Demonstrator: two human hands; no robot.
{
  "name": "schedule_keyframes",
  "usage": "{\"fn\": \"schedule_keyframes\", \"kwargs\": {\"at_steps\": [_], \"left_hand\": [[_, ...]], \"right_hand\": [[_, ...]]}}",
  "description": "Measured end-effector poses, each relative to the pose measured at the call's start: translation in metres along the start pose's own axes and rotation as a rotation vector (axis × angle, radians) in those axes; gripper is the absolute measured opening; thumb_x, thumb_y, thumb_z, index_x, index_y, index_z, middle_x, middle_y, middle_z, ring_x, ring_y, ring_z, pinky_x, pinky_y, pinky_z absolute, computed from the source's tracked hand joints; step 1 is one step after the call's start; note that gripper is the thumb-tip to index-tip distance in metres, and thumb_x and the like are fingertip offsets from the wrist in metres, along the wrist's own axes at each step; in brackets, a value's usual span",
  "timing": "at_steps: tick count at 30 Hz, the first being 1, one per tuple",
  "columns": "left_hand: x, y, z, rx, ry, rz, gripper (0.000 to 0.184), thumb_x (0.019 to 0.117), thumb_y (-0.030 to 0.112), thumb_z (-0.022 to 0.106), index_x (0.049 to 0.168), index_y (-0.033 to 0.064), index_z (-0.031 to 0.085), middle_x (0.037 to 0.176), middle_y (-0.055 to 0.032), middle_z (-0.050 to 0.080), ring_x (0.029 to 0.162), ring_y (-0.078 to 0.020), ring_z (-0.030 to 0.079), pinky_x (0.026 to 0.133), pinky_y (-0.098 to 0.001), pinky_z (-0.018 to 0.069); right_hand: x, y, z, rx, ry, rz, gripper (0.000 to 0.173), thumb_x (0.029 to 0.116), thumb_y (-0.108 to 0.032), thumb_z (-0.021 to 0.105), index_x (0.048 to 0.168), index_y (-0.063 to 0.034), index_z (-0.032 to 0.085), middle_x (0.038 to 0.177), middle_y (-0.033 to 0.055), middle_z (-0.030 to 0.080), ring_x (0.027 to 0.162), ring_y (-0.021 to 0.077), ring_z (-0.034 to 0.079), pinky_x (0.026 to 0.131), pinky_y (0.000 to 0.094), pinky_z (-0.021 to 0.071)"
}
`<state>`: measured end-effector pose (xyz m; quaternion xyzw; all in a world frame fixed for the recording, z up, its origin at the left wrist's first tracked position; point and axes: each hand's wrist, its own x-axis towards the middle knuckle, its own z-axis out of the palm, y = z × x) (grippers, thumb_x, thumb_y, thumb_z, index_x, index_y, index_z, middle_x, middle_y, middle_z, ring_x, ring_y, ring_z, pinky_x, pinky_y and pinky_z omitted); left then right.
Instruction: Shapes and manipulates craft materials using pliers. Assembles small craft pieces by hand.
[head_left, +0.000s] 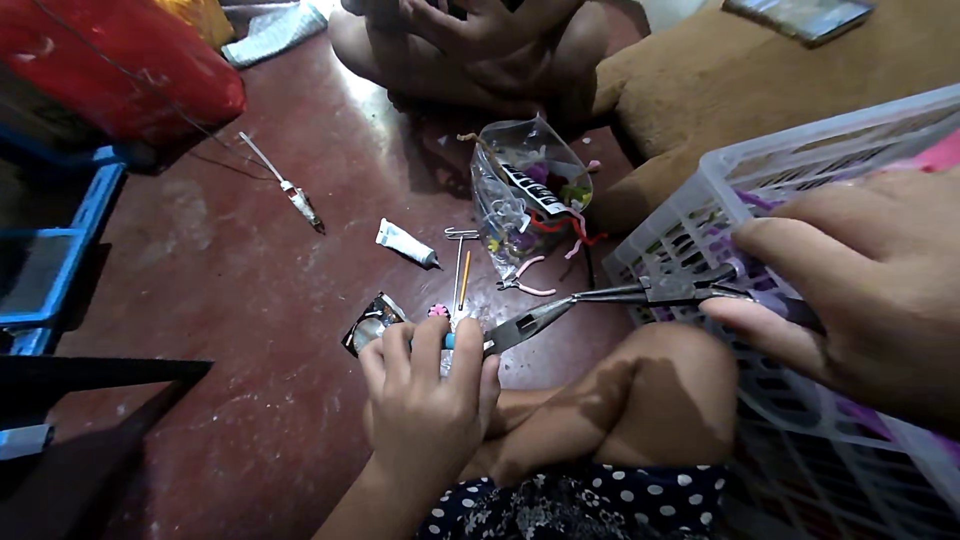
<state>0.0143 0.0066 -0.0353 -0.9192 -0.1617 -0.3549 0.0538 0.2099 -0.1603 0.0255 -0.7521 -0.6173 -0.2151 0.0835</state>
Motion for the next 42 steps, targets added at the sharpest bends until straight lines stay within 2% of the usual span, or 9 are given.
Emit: {"fn": "schedule_keyframes", "kwargs": {"at_steps": [6, 14, 25, 29, 31, 33, 36, 39, 42], "left_hand": [[0.001, -0.006, 0.006, 0.028, 0.006, 0.056, 0.038, 0.1037, 0.028, 0.043, 0.082, 0.0038, 0.063, 0.073, -0.0156, 0.061, 0.077, -0.0339, 0.059, 0.074, -0.0443, 0.0378], [0.004, -0.014, 0.012, 0.019, 0.011, 0.13, 0.035, 0.1034, 0.026, 0.044, 0.081, 0.0047, 0.062, 0.072, -0.014, 0.058, 0.077, -0.0325, 0.057, 0.074, -0.0429, 0.0369], [0.007, -0.015, 0.012, 0.027, 0.021, 0.146, 0.034, 0.1022, 0.025, 0.046, 0.081, 0.0038, 0.062, 0.073, -0.0143, 0.059, 0.077, -0.0324, 0.058, 0.074, -0.0428, 0.037], [0.009, -0.018, 0.011, 0.047, 0.088, 0.178, 0.033, 0.104, 0.028, 0.046, 0.082, 0.0068, 0.06, 0.072, -0.0124, 0.055, 0.076, -0.0308, 0.056, 0.077, -0.042, 0.0369], [0.014, -0.014, 0.009, 0.012, 0.121, 0.199, 0.033, 0.1049, 0.029, 0.046, 0.082, 0.0081, 0.059, 0.072, -0.0112, 0.054, 0.076, -0.0285, 0.054, 0.078, -0.0399, 0.0359], [0.017, -0.008, 0.008, -0.019, 0.118, 0.21, 0.032, 0.1052, 0.027, 0.045, 0.083, 0.0078, 0.059, 0.074, -0.0113, 0.055, 0.077, -0.0278, 0.054, 0.077, -0.0393, 0.036], [0.016, -0.008, 0.007, -0.02, 0.108, 0.163, 0.034, 0.1048, 0.026, 0.044, 0.084, 0.0053, 0.061, 0.075, -0.0129, 0.058, 0.079, -0.0293, 0.057, 0.076, -0.0401, 0.0371], [0.012, -0.012, 0.007, -0.044, 0.081, 0.06, 0.037, 0.1032, 0.024, 0.042, 0.086, 0.0009, 0.065, 0.077, -0.0166, 0.062, 0.079, -0.0316, 0.06, 0.073, -0.0422, 0.04], [0.005, -0.013, 0.006, -0.111, 0.05, -0.051, 0.042, 0.1046, 0.025, 0.037, 0.091, -0.0032, 0.065, 0.082, -0.0203, 0.064, 0.079, -0.033, 0.062, 0.072, -0.0426, 0.0432]], "right_hand": [[-0.005, -0.001, 0.0, 0.128, -0.101, 0.017, 0.056, 0.1031, -0.036, 0.039, 0.082, 0.0096, 0.064, 0.071, 0.0237, 0.061, 0.062, 0.0442, 0.064, 0.053, 0.052, 0.0469], [-0.008, 0.001, 0.005, 0.211, -0.114, 0.031, 0.053, 0.0999, -0.034, 0.04, 0.072, 0.0031, 0.064, 0.058, 0.0148, 0.056, 0.052, 0.0328, 0.061, 0.045, 0.0416, 0.043], [-0.01, 0.0, 0.001, 0.331, -0.214, 0.097, 0.051, 0.1016, -0.033, 0.038, 0.071, 0.0, 0.063, 0.056, 0.0096, 0.053, 0.05, 0.0241, 0.059, 0.042, 0.0355, 0.04], [-0.009, -0.008, -0.005, 0.47, -0.316, 0.148, 0.052, 0.1045, -0.034, 0.038, 0.069, -0.0023, 0.06, 0.053, 0.0048, 0.048, 0.047, 0.0141, 0.051, 0.043, 0.0287, 0.037], [-0.009, -0.019, -0.005, 0.456, -0.326, 0.127, 0.054, 0.1036, -0.035, 0.04, 0.069, 0.0006, 0.061, 0.054, 0.011, 0.052, 0.048, 0.0254, 0.057, 0.042, 0.038, 0.0412], [-0.003, -0.02, -0.005, 0.431, -0.322, 0.139, 0.054, 0.1036, -0.036, 0.039, 0.071, -0.0004, 0.063, 0.055, 0.0098, 0.053, 0.05, 0.0256, 0.058, 0.043, 0.0385, 0.0416], [0.004, -0.007, -0.003, 0.414, -0.355, 0.177, 0.051, 0.1042, -0.033, 0.039, 0.071, -0.0018, 0.061, 0.054, 0.006, 0.049, 0.051, 0.0204, 0.056, 0.045, 0.0347, 0.0383], [0.004, -0.005, -0.003, 0.432, -0.377, 0.235, 0.051, 0.1046, -0.032, 0.039, 0.078, 0.0025, 0.065, 0.06, 0.0113, 0.055, 0.057, 0.0261, 0.059, 0.049, 0.0396, 0.0417], [-0.001, -0.007, 0.001, 0.393, -0.293, 0.222, 0.052, 0.1042, -0.033, 0.038, 0.079, 0.0036, 0.066, 0.062, 0.0136, 0.057, 0.057, 0.0293, 0.061, 0.049, 0.0415, 0.0441]]}}
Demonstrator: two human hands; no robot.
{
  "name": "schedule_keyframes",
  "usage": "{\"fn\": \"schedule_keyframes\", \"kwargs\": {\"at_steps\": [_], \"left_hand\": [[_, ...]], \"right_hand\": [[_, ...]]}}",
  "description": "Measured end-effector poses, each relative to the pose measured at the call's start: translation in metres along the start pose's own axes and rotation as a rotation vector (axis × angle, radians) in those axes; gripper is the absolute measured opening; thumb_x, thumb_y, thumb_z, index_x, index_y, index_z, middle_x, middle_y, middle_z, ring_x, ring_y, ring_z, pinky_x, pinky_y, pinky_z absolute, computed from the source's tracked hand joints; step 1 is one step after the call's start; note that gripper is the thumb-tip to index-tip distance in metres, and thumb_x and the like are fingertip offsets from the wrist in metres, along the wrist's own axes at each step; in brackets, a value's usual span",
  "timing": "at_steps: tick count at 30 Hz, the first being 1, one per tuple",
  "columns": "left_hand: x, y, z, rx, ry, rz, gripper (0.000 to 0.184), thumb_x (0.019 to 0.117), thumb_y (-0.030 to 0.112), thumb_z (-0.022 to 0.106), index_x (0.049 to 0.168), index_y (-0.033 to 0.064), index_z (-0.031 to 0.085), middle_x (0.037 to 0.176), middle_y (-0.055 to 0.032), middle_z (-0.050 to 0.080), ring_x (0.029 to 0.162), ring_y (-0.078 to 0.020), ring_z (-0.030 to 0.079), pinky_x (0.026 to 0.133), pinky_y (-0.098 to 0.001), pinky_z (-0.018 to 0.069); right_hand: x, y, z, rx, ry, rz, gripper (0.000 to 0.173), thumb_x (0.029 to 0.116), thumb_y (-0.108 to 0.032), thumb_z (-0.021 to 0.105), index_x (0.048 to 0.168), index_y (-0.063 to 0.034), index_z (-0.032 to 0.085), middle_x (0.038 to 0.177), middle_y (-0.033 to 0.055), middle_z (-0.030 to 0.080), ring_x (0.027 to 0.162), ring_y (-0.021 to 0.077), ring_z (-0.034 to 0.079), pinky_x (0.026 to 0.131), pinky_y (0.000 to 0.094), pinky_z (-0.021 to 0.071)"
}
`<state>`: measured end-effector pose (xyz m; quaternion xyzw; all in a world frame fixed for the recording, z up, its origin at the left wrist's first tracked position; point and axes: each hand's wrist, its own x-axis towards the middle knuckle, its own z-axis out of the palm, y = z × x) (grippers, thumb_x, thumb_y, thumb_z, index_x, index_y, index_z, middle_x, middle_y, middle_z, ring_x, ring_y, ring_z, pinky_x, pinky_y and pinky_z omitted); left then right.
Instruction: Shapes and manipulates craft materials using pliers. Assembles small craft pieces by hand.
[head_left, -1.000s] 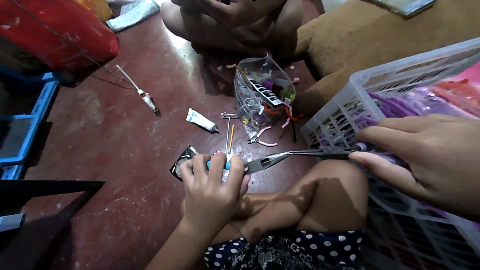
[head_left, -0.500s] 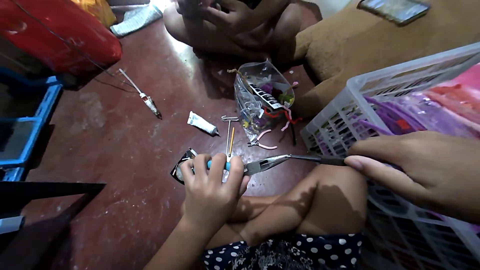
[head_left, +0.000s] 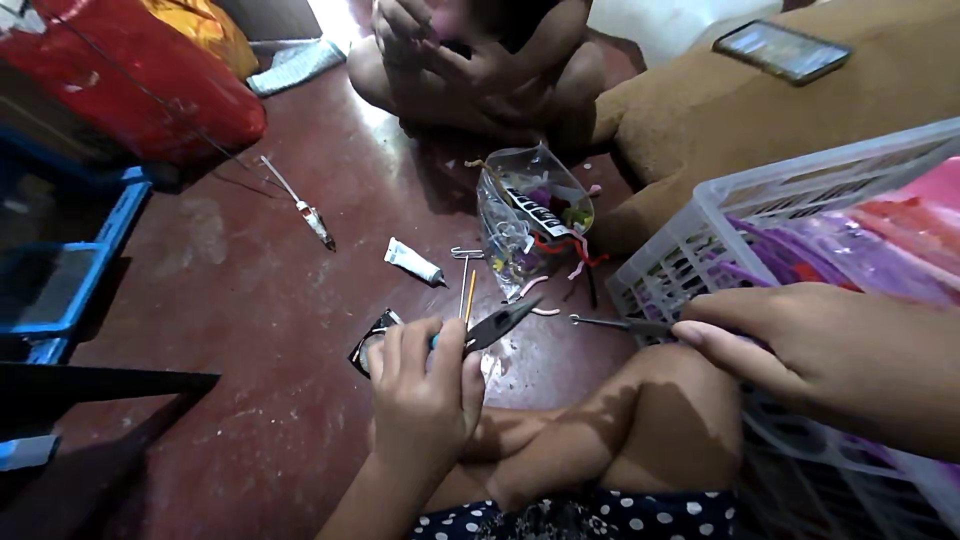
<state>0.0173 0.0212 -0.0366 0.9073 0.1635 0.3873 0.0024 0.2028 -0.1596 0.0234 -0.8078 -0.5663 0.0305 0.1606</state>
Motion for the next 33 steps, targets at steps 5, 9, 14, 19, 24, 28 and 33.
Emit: {"fn": "schedule_keyframes", "kwargs": {"at_steps": [5, 9, 14, 19, 24, 28, 33], "left_hand": [[-0.014, 0.009, -0.004, -0.116, -0.063, -0.07, 0.043, 0.1044, 0.027, 0.037, 0.098, -0.0023, 0.069, 0.089, -0.0202, 0.067, 0.084, -0.0307, 0.064, 0.074, -0.0406, 0.0447], [-0.016, 0.011, -0.005, -0.145, -0.065, -0.068, 0.046, 0.1063, 0.028, 0.035, 0.099, -0.0025, 0.068, 0.09, -0.02, 0.067, 0.086, -0.0296, 0.063, 0.077, -0.0378, 0.0453], [-0.017, 0.014, -0.007, -0.159, -0.083, -0.04, 0.047, 0.1069, 0.029, 0.033, 0.1, -0.0013, 0.068, 0.092, -0.0195, 0.067, 0.088, -0.029, 0.064, 0.077, -0.0367, 0.0465], [-0.018, 0.016, -0.009, -0.175, -0.088, -0.014, 0.045, 0.1071, 0.029, 0.034, 0.102, -0.0003, 0.069, 0.094, -0.0184, 0.068, 0.091, -0.0282, 0.065, 0.082, -0.0359, 0.0464], [-0.018, 0.017, -0.009, -0.145, -0.071, -0.013, 0.045, 0.1067, 0.03, 0.036, 0.101, -0.0001, 0.069, 0.093, -0.019, 0.068, 0.091, -0.0296, 0.064, 0.08, -0.0378, 0.0453], [-0.017, 0.018, -0.008, -0.146, -0.059, -0.012, 0.044, 0.1066, 0.029, 0.037, 0.101, 0.0004, 0.069, 0.092, -0.0183, 0.067, 0.09, -0.0288, 0.063, 0.08, -0.0368, 0.0446], [-0.015, 0.02, -0.009, -0.142, -0.062, -0.017, 0.041, 0.1057, 0.027, 0.039, 0.101, 0.0002, 0.07, 0.092, -0.0181, 0.068, 0.089, -0.0287, 0.063, 0.079, -0.0364, 0.0455]], "right_hand": [[-0.002, 0.005, 0.009, -0.142, 0.222, -0.121, 0.057, 0.1018, -0.039, 0.037, 0.078, 0.0034, 0.068, 0.064, 0.0171, 0.061, 0.059, 0.0359, 0.065, 0.05, 0.0455, 0.0476], [-0.002, 0.006, 0.006, -0.196, 0.286, -0.16, 0.058, 0.1017, -0.039, 0.037, 0.076, 0.0038, 0.066, 0.064, 0.0182, 0.061, 0.057, 0.0363, 0.063, 0.049, 0.0444, 0.0448], [-0.006, 0.002, 0.007, -0.198, 0.299, -0.168, 0.059, 0.1019, -0.04, 0.037, 0.078, 0.0042, 0.067, 0.068, 0.0202, 0.064, 0.061, 0.0388, 0.065, 0.052, 0.0465, 0.0467], [-0.009, 0.003, 0.009, -0.212, 0.321, -0.176, 0.059, 0.1021, -0.041, 0.036, 0.078, 0.0045, 0.066, 0.07, 0.0212, 0.064, 0.062, 0.0401, 0.065, 0.052, 0.0468, 0.0459], [-0.008, 0.004, 0.009, -0.202, 0.331, -0.187, 0.059, 0.1016, -0.041, 0.037, 0.077, 0.0043, 0.066, 0.069, 0.0206, 0.064, 0.061, 0.0388, 0.064, 0.052, 0.0457, 0.0452], [-0.009, 0.003, 0.011, -0.211, 0.326, -0.185, 0.059, 0.1015, -0.041, 0.038, 0.078, 0.004, 0.066, 0.069, 0.0199, 0.064, 0.061, 0.0382, 0.064, 0.052, 0.0452, 0.0449], [-0.01, 0.006, 0.012, -0.181, 0.29, -0.173, 0.06, 0.1021, -0.04, 0.037, 0.08, 0.0063, 0.067, 0.073, 0.0228, 0.066, 0.064, 0.0412, 0.067, 0.054, 0.0484, 0.0485]]}}
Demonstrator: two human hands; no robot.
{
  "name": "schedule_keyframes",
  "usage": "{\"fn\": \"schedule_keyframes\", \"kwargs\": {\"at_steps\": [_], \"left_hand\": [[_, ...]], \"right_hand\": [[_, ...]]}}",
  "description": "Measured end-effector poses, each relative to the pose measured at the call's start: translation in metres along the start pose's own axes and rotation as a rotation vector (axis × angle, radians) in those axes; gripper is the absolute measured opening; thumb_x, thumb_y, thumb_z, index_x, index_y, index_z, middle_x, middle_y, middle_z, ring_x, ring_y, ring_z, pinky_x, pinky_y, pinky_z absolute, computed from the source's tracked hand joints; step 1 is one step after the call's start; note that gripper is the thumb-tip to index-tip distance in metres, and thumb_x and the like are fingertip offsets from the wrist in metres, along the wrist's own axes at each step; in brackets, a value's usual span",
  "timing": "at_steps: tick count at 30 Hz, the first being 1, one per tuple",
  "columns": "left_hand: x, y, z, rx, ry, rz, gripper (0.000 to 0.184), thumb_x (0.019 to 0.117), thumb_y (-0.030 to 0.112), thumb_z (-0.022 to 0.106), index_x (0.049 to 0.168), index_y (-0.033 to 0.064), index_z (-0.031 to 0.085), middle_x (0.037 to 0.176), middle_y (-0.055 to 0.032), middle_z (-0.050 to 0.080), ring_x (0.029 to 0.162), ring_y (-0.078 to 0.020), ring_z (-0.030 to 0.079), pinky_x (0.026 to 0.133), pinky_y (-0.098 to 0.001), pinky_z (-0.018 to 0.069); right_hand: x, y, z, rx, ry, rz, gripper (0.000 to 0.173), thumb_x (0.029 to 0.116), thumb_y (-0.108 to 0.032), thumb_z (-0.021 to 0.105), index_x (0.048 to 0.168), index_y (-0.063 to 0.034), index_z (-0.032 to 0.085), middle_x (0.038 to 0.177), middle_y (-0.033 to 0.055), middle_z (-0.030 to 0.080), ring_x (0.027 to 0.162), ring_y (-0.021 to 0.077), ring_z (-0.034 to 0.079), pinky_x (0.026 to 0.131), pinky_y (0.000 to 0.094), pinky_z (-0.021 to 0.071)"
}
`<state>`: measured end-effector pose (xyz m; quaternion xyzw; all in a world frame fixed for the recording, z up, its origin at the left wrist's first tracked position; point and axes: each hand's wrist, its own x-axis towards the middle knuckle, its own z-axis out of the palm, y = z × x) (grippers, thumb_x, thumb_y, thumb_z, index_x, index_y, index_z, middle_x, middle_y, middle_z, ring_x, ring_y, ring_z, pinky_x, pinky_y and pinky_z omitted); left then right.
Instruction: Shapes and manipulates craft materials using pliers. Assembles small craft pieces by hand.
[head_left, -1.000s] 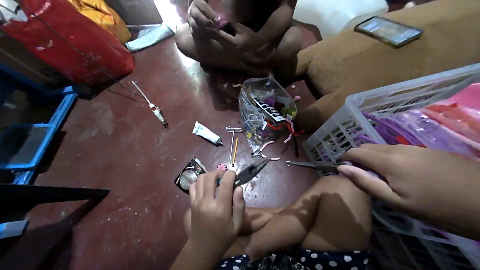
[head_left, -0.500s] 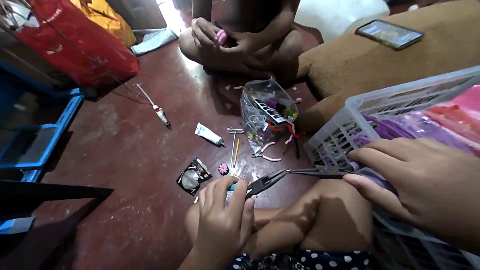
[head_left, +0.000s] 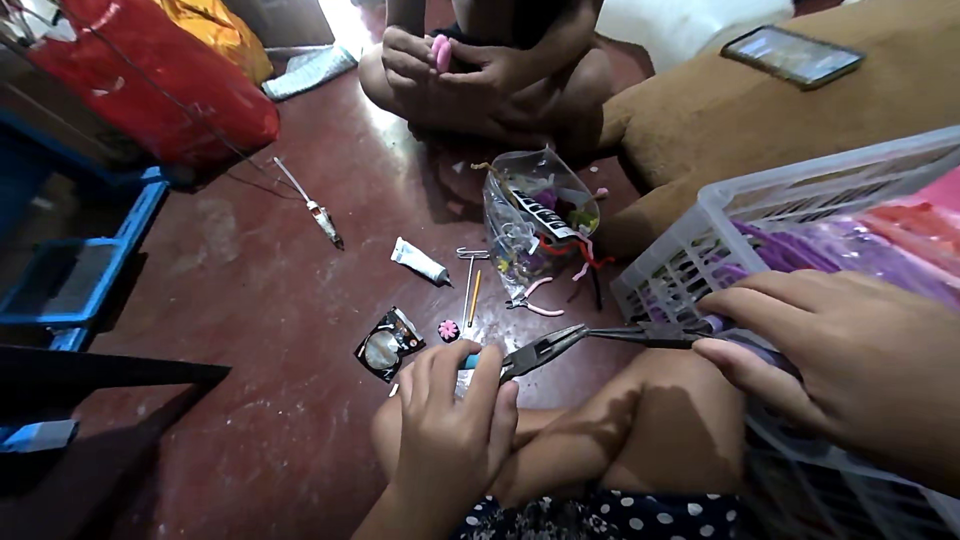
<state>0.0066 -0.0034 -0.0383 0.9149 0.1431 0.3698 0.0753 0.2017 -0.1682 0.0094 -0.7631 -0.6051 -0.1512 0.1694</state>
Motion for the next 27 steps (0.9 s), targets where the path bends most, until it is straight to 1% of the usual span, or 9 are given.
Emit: {"fn": "schedule_keyframes", "kwargs": {"at_steps": [2, 5, 8, 12, 16, 20, 24, 27], "left_hand": [[0.0006, 0.0005, -0.0004, -0.016, 0.001, -0.007, 0.041, 0.1053, 0.027, 0.04, 0.102, -0.0002, 0.07, 0.091, -0.0183, 0.068, 0.088, -0.0288, 0.063, 0.079, -0.0372, 0.0451], [-0.0004, 0.0012, -0.001, -0.024, -0.003, -0.008, 0.042, 0.1057, 0.027, 0.039, 0.102, -0.0003, 0.071, 0.092, -0.0183, 0.069, 0.089, -0.0284, 0.064, 0.08, -0.037, 0.0458], [-0.0014, 0.0022, -0.0012, -0.044, -0.007, -0.007, 0.041, 0.1056, 0.027, 0.039, 0.101, -0.0003, 0.07, 0.091, -0.0181, 0.068, 0.089, -0.0272, 0.063, 0.081, -0.035, 0.0454], [-0.0035, 0.0043, 0.0004, -0.08, -0.007, -0.009, 0.042, 0.1057, 0.027, 0.038, 0.101, -0.0013, 0.07, 0.091, -0.0183, 0.067, 0.089, -0.0254, 0.063, 0.082, -0.0328, 0.0454], [-0.0047, 0.0043, 0.0007, -0.092, -0.017, -0.009, 0.044, 0.1066, 0.029, 0.037, 0.1, -0.0008, 0.069, 0.091, -0.0174, 0.067, 0.089, -0.0244, 0.063, 0.082, -0.0316, 0.0454], [-0.0061, 0.0037, 0.0006, -0.108, -0.026, -0.013, 0.043, 0.1061, 0.028, 0.038, 0.101, -0.0007, 0.07, 0.091, -0.0176, 0.067, 0.089, -0.0248, 0.063, 0.082, -0.0325, 0.045], [-0.0063, 0.0041, 0.001, -0.114, -0.027, -0.012, 0.042, 0.1064, 0.028, 0.038, 0.1, -0.0002, 0.069, 0.091, -0.017, 0.066, 0.089, -0.0243, 0.062, 0.082, -0.0314, 0.0449], [-0.007, 0.0046, 0.0013, -0.125, -0.029, -0.016, 0.042, 0.1069, 0.028, 0.037, 0.099, 0.0004, 0.068, 0.09, -0.0162, 0.066, 0.089, -0.0233, 0.062, 0.08, -0.0301, 0.0451]], "right_hand": [[0.0, 0.0002, -0.0009, 0.009, -0.007, 0.01, 0.06, 0.1022, -0.04, 0.037, 0.081, 0.0067, 0.067, 0.073, 0.0234, 0.065, 0.065, 0.0421, 0.066, 0.054, 0.0492, 0.0483], [-0.0004, 0.0015, -0.0015, -0.008, 0.009, -0.005, 0.061, 0.103, -0.041, 0.036, 0.08, 0.0065, 0.066, 0.072, 0.023, 0.064, 0.063, 0.0409, 0.066, 0.053, 0.0478, 0.0475], [-0.001, 0.0017, -0.0015, -0.004, 0.025, -0.016, 0.059, 0.1021, -0.039, 0.037, 0.078, 0.0057, 0.066, 0.07, 0.022, 0.064, 0.062, 0.0394, 0.065, 0.052, 0.046, 0.0463], [-0.0035, 0.0012, -0.0033, 0.001, 0.025, -0.016, 0.059, 0.1019, -0.039, 0.037, 0.078, 0.0056, 0.066, 0.07, 0.0216, 0.064, 0.062, 0.0389, 0.065, 0.053, 0.0458, 0.0461], [-0.0043, 0.001, -0.005, -0.01, 0.025, -0.019, 0.059, 0.1028, -0.04, 0.036, 0.08, 0.0058, 0.066, 0.072, 0.0228, 0.065, 0.064, 0.0403, 0.066, 0.054, 0.0465, 0.0473], [-0.0039, 0.0009, -0.0055, -0.011, 0.021, -0.02, 0.06, 0.1029, -0.04, 0.036, 0.081, 0.0059, 0.067, 0.073, 0.0228, 0.065, 0.064, 0.0403, 0.066, 0.054, 0.0469, 0.0474], [-0.0032, 0.0013, -0.0053, -0.009, 0.024, -0.032, 0.058, 0.1028, -0.039, 0.036, 0.079, 0.0055, 0.066, 0.071, 0.0222, 0.064, 0.062, 0.0391, 0.065, 0.054, 0.0459, 0.0466], [-0.0031, 0.0017, -0.0061, -0.015, 0.017, -0.036, 0.058, 0.1031, -0.039, 0.036, 0.078, 0.0048, 0.066, 0.072, 0.0222, 0.065, 0.063, 0.0391, 0.065, 0.053, 0.0458, 0.0466]]}}
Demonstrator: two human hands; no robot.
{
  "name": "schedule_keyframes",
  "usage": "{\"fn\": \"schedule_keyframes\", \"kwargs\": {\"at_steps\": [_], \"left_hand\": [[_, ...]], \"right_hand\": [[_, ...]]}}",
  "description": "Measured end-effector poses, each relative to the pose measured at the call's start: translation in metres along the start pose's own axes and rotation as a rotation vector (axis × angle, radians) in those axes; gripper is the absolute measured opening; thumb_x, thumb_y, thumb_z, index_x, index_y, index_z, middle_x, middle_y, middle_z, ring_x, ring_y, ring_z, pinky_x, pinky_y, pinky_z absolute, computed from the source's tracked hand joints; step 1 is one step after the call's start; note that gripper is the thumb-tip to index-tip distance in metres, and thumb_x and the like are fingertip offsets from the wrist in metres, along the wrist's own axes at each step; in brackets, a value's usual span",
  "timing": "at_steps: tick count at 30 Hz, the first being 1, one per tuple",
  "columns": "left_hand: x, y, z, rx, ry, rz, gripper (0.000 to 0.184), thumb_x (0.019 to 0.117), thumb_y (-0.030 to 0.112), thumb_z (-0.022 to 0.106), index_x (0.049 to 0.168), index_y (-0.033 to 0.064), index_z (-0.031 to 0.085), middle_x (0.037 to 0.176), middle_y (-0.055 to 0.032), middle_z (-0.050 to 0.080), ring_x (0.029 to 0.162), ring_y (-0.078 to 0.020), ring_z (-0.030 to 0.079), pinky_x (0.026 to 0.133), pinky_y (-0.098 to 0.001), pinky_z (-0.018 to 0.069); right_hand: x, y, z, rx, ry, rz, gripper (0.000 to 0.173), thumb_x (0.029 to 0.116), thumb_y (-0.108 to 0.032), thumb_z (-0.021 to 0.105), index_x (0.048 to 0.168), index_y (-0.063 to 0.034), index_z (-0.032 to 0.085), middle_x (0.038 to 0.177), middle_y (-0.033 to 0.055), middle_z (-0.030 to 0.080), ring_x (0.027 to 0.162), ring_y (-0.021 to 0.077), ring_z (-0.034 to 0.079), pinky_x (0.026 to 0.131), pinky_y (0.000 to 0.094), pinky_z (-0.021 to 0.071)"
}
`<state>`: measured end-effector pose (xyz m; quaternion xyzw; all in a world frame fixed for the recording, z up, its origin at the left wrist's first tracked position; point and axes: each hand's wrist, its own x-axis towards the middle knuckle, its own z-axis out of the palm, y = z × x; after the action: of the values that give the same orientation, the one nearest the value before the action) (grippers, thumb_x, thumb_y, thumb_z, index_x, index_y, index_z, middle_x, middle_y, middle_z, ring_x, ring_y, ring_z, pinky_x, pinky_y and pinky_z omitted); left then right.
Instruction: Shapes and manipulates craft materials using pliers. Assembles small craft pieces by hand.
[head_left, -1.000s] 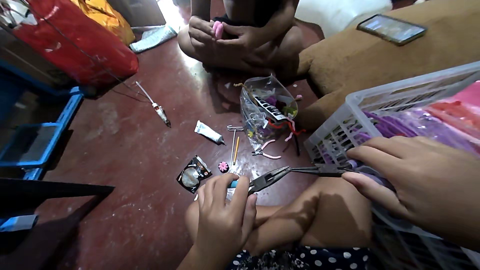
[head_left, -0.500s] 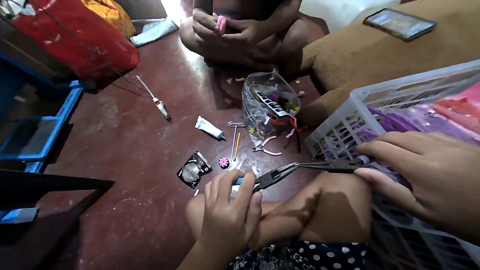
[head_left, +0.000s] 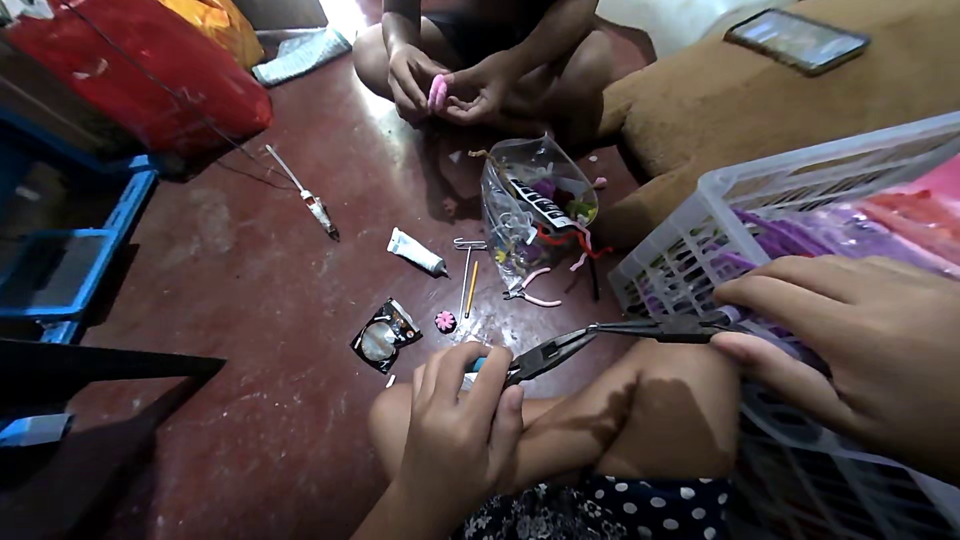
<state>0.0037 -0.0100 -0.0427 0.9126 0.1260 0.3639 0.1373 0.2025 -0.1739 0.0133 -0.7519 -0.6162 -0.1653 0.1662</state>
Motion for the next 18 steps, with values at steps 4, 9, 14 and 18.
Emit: {"fn": "schedule_keyframes", "kwargs": {"at_steps": [4, 9, 14, 18], "left_hand": [[-0.0011, 0.0001, -0.0005, -0.021, 0.0, -0.01, 0.042, 0.1064, 0.028, 0.038, 0.1, -0.0007, 0.068, 0.092, -0.0172, 0.067, 0.088, -0.0227, 0.062, 0.081, -0.0295, 0.045], [-0.0007, -0.0009, -0.0005, -0.03, -0.001, -0.011, 0.042, 0.1068, 0.027, 0.037, 0.099, 0.0, 0.067, 0.091, -0.0165, 0.066, 0.088, -0.0222, 0.061, 0.079, -0.0293, 0.044], [-0.001, -0.0004, -0.0012, -0.039, -0.002, -0.021, 0.042, 0.1059, 0.026, 0.038, 0.099, -0.0008, 0.068, 0.09, -0.0164, 0.066, 0.087, -0.0212, 0.061, 0.079, -0.0271, 0.0447], [-0.0013, 0.0006, -0.0009, -0.037, -0.003, -0.023, 0.041, 0.1064, 0.027, 0.038, 0.098, -0.0001, 0.068, 0.09, -0.0165, 0.066, 0.087, -0.0217, 0.061, 0.077, -0.0281, 0.0445]], "right_hand": [[-0.0004, 0.0009, -0.001, -0.003, -0.012, -0.003, 0.06, 0.1029, -0.04, 0.036, 0.08, 0.0056, 0.067, 0.072, 0.0228, 0.064, 0.064, 0.0402, 0.065, 0.054, 0.0472, 0.047], [-0.0004, 0.0016, -0.0004, -0.017, -0.002, -0.013, 0.06, 0.1035, -0.041, 0.035, 0.079, 0.0046, 0.065, 0.072, 0.0223, 0.064, 0.062, 0.0391, 0.064, 0.052, 0.046, 0.0453], [-0.0002, 0.0022, -0.0004, -0.03, 0.004, -0.024, 0.058, 0.1024, -0.04, 0.036, 0.077, 0.0039, 0.065, 0.07, 0.0217, 0.064, 0.06, 0.0386, 0.063, 0.051, 0.0454, 0.0439], [0.0004, 0.002, -0.0018, -0.024, 0.004, -0.026, 0.059, 0.1029, -0.04, 0.036, 0.078, 0.0044, 0.066, 0.07, 0.0216, 0.064, 0.061, 0.0389, 0.063, 0.052, 0.046, 0.0442]]}}
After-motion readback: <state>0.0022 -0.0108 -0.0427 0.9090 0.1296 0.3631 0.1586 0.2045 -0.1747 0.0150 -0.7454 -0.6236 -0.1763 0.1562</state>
